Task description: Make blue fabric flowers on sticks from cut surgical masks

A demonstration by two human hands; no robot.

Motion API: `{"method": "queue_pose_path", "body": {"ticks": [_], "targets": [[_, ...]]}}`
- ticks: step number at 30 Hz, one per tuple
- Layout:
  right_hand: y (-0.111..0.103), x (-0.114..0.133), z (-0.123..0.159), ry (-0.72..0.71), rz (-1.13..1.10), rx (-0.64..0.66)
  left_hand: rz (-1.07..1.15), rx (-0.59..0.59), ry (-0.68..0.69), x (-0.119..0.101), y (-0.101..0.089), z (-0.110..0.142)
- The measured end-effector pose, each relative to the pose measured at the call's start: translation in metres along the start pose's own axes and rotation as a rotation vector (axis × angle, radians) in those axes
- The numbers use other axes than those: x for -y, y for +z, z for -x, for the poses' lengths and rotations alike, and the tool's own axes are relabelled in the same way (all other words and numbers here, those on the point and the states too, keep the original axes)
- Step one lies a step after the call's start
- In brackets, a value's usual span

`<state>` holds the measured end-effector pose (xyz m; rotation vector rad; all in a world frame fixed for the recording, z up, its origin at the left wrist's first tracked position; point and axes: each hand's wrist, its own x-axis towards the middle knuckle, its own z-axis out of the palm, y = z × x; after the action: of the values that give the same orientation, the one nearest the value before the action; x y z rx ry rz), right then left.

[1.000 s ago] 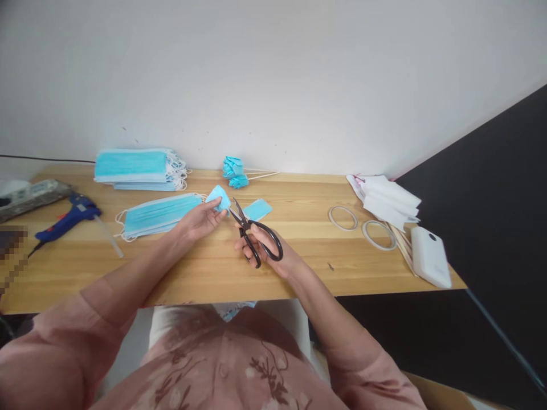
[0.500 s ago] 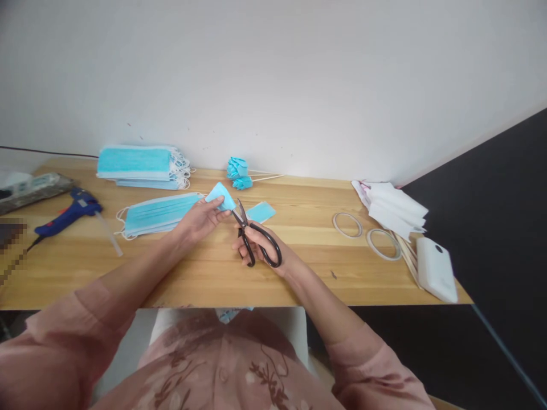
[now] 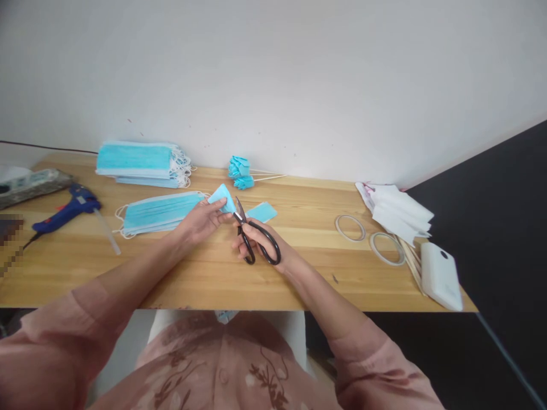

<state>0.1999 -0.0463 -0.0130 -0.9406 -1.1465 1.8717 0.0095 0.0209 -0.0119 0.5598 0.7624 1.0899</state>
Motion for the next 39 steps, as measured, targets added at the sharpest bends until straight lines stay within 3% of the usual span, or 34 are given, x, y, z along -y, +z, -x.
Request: {"method": "queue_pose_path", "body": {"ticks": [7, 16, 39], "targets": [[0.002, 0.011, -0.012, -0.025, -0.002, -0.011, -0.002, -0.014, 0.018, 0.002, 0.000, -0.001], [0.000, -0.006, -0.017, -0.102, -0.064, -0.003, -0.010, -0.026, 0.040, 0.000, 0.000, -0.001], [-0.001, -0.010, -0.014, -0.170, -0.046, -0.062, -0.039, 0.011, 0.047, 0.000, -0.001, -0.002]]}}
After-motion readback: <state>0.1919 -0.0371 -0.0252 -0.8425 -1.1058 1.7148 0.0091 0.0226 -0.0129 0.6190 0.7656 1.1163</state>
